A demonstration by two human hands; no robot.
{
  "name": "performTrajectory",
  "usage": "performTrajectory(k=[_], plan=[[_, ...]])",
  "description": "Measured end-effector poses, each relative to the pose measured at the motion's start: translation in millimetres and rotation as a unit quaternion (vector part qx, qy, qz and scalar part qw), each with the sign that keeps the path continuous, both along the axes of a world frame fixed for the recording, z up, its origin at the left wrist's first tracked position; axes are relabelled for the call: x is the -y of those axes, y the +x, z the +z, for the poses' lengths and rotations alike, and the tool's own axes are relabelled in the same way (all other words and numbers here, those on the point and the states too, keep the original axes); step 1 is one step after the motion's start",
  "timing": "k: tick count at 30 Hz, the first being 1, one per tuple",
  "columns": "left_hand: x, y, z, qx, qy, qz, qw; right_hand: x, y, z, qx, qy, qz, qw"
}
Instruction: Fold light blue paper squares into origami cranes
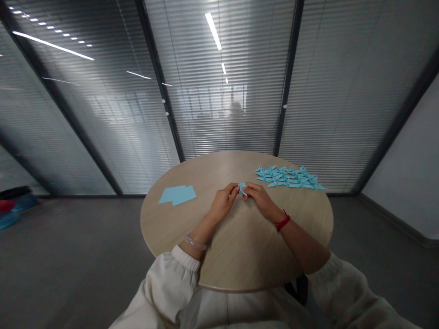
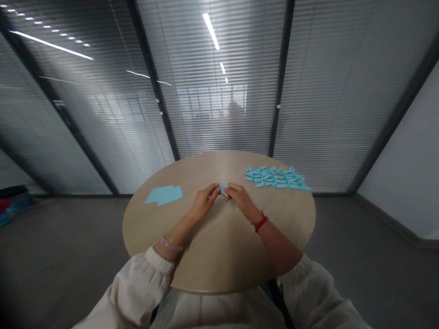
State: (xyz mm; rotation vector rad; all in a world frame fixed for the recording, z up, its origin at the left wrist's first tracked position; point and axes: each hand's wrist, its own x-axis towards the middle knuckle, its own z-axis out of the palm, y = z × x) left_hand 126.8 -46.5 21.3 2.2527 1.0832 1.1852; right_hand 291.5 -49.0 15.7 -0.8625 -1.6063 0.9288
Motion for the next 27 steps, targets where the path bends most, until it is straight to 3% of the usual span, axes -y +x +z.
performTrajectory(k=[9, 15, 27], plan=[[0.6, 1.2, -2.2, 0.014, 0.007, 0.014, 1.0, -1.0, -0.1, -1.6, 0.012, 0.003, 0.016, 1.0], [-0.4, 4.9, -2.9, 0.076, -0.021, 0.008, 0.997, -2.2, -1.7, -3.9, 0.006, 0.013, 0.017, 1.0], [2.4, 4.0, 5.2, 0.154, -0.051, -0.002, 0.987, -13.8, 0.0, -15.8, 0.042, 0.044, -0.023, 0.998]])
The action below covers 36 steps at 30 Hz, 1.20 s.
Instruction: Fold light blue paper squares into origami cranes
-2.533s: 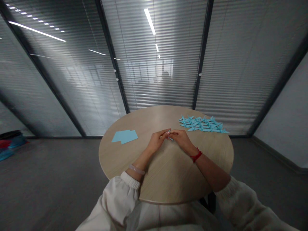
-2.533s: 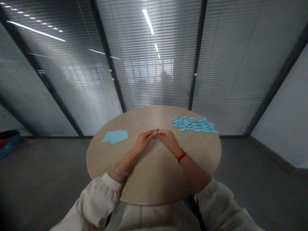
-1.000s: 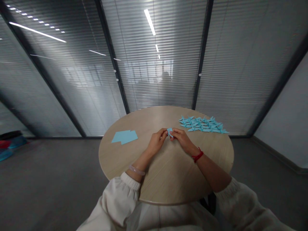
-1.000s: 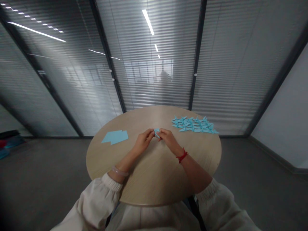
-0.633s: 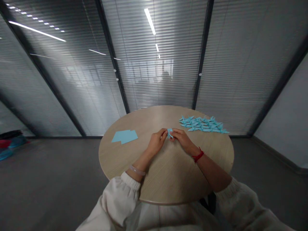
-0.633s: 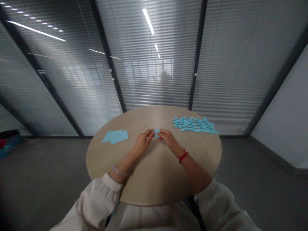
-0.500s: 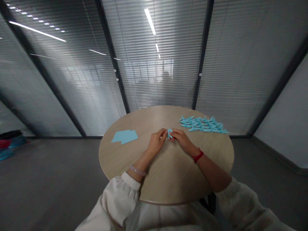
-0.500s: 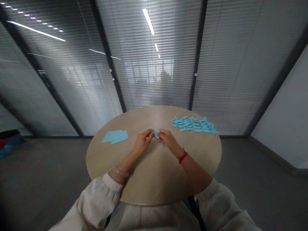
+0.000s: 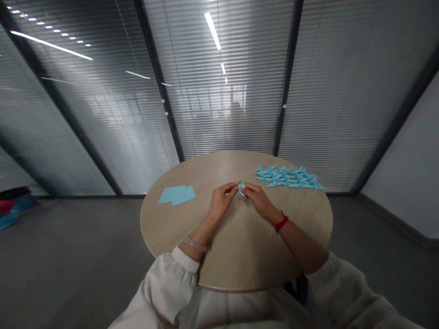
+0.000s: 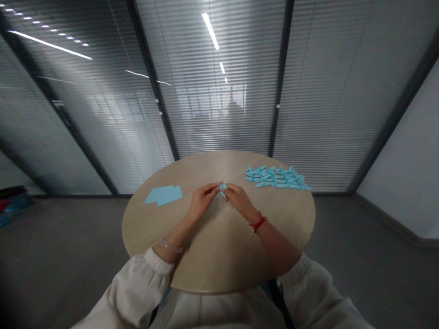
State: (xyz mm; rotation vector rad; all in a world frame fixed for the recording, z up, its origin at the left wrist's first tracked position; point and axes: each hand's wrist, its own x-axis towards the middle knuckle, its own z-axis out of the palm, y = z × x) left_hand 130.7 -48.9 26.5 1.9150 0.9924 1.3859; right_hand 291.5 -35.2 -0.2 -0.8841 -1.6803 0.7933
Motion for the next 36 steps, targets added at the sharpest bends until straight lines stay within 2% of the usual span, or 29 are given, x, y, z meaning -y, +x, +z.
performTrajectory(k=[6, 11, 18, 20, 23, 27, 33, 36], plan=[[-5.6, 0.3, -2.6, 0.038, -0.038, -0.03, 0.998, 2.8, 1.1, 3.0, 0.009, 0.0, 0.01, 1.0], [-4.7, -0.8, -0.1, 0.055, -0.082, -0.063, 0.993, 2.9, 0.8, -0.4, 0.018, 0.007, -0.023, 1.0], [-12.9, -0.5, -8.3, 0.08, -0.112, -0.037, 0.99, 8.7, -1.8, -0.8, 0.084, 0.036, -0.056, 0.994], [-16.4, -0.9, -11.0, 0.082, -0.103, -0.024, 0.991, 8.5, -1.8, -0.6, 0.088, 0.047, -0.068, 0.993], [-17.1, -1.6, -10.6, 0.075, -0.083, -0.009, 0.994, 6.0, -1.1, -0.6, 0.041, 0.058, -0.084, 0.994], [-10.8, -2.0, -6.0, 0.031, -0.043, 0.0, 0.999, 2.9, 0.6, -0.2, -0.011, 0.061, -0.07, 0.996], [-5.9, -4.1, -5.9, -0.045, 0.008, 0.038, 0.998, -0.7, 4.6, -3.3, -0.003, 0.071, -0.069, 0.995], [-8.2, -4.4, -8.3, -0.027, -0.01, 0.024, 0.999, -2.7, 5.5, -5.6, -0.008, 0.067, -0.077, 0.995]])
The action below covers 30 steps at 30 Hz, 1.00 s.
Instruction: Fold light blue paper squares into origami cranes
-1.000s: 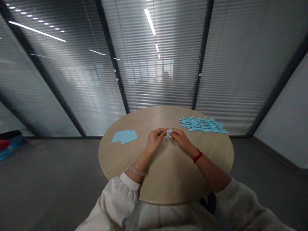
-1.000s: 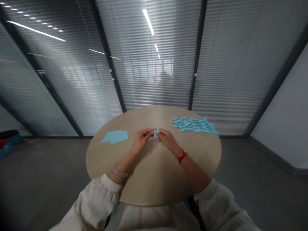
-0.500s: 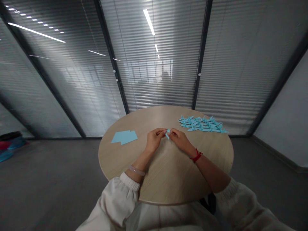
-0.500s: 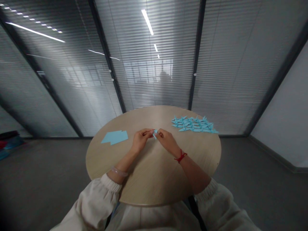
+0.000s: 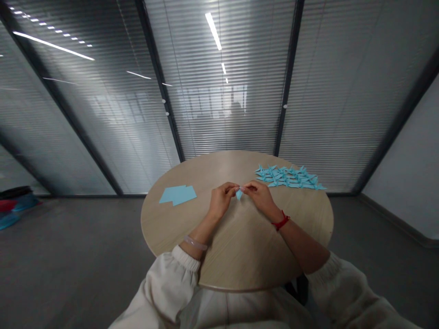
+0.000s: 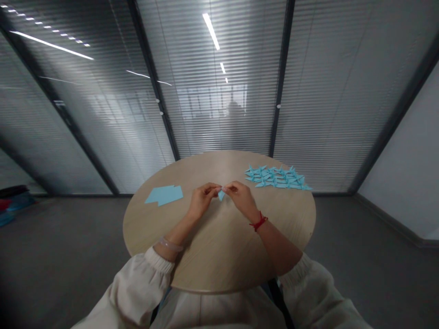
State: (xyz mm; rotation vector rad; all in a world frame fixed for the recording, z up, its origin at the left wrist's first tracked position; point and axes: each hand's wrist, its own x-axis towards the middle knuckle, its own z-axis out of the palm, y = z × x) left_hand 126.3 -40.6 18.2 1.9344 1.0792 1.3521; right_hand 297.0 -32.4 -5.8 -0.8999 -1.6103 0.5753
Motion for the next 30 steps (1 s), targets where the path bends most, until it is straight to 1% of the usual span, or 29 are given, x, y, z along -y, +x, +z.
performTrajectory(k=[3, 8, 11, 17, 19, 21, 25, 27, 30], plan=[[-3.3, 1.7, -2.7, 0.051, -0.061, -0.026, 0.997, -1.0, 0.4, -0.1, -0.028, -0.009, -0.004, 1.0], [-6.4, 5.8, -6.3, 0.089, -0.165, -0.124, 0.974, -1.1, 0.5, 2.2, -0.056, -0.03, 0.015, 0.998], [-6.6, 5.4, -6.4, 0.095, -0.196, -0.136, 0.967, -0.5, -0.7, 2.9, -0.049, -0.038, 0.016, 0.998], [-7.1, 4.5, -6.3, 0.092, -0.223, -0.153, 0.958, 0.4, -3.3, 2.7, -0.029, -0.046, 0.036, 0.998], [-7.5, 5.4, -7.5, 0.079, -0.227, -0.155, 0.958, -0.6, -3.0, 2.2, -0.013, -0.032, 0.028, 0.999], [-7.7, 6.4, -8.9, 0.056, -0.221, -0.161, 0.96, -1.5, -2.2, 1.6, -0.007, -0.015, 0.005, 1.0], [-5.3, 7.9, -8.9, 0.013, -0.191, -0.177, 0.965, -0.9, -0.9, 1.8, -0.021, -0.005, -0.025, 0.999], [-1.8, 8.4, -5.9, -0.008, -0.159, -0.168, 0.973, 0.5, -1.0, 3.1, -0.03, -0.008, -0.03, 0.999], [4.3, 8.7, 0.5, -0.049, -0.106, -0.128, 0.985, 2.5, -1.9, 6.0, -0.04, -0.008, -0.028, 0.999]])
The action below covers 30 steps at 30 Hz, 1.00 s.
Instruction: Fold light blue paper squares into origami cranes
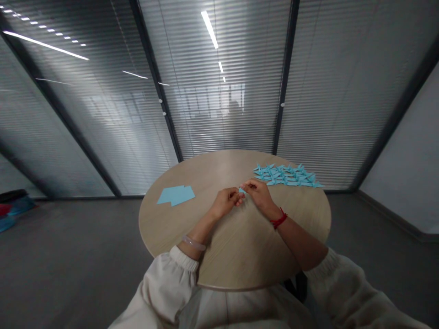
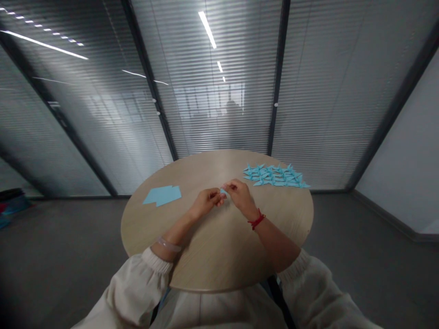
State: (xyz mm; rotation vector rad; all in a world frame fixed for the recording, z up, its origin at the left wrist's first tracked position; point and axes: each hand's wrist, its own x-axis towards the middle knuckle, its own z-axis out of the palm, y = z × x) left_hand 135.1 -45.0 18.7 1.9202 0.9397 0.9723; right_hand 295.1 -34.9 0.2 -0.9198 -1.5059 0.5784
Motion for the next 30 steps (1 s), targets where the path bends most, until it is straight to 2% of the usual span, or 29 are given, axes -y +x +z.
performTrajectory(k=[4, 7, 10, 13, 17, 21, 30], plan=[[3.3, 0.0, 3.9, -0.021, 0.038, 0.017, 0.999, 0.4, -0.2, 3.1, -0.01, -0.006, 0.009, 1.0], [0.8, -0.1, 1.3, 0.002, 0.03, 0.007, 1.0, -0.9, 1.0, 2.9, -0.009, -0.019, 0.02, 1.0], [-1.9, 0.5, -2.7, 0.069, -0.036, -0.032, 0.996, -2.3, 2.3, 1.5, -0.024, -0.03, 0.037, 0.999], [-1.6, 1.8, -4.6, 0.157, -0.114, -0.065, 0.979, -1.8, 2.9, 1.4, -0.06, -0.035, 0.072, 0.995], [1.2, 1.8, -2.4, 0.223, -0.164, -0.072, 0.958, 1.7, 2.9, 3.4, -0.073, -0.041, 0.108, 0.991], [1.4, 0.4, 0.6, 0.239, -0.166, -0.049, 0.956, 4.4, 1.7, 5.1, -0.077, -0.041, 0.106, 0.991], [-4.9, -0.8, -1.4, 0.272, -0.115, 0.009, 0.955, 5.8, -1.7, 6.9, -0.068, -0.025, 0.059, 0.996]])
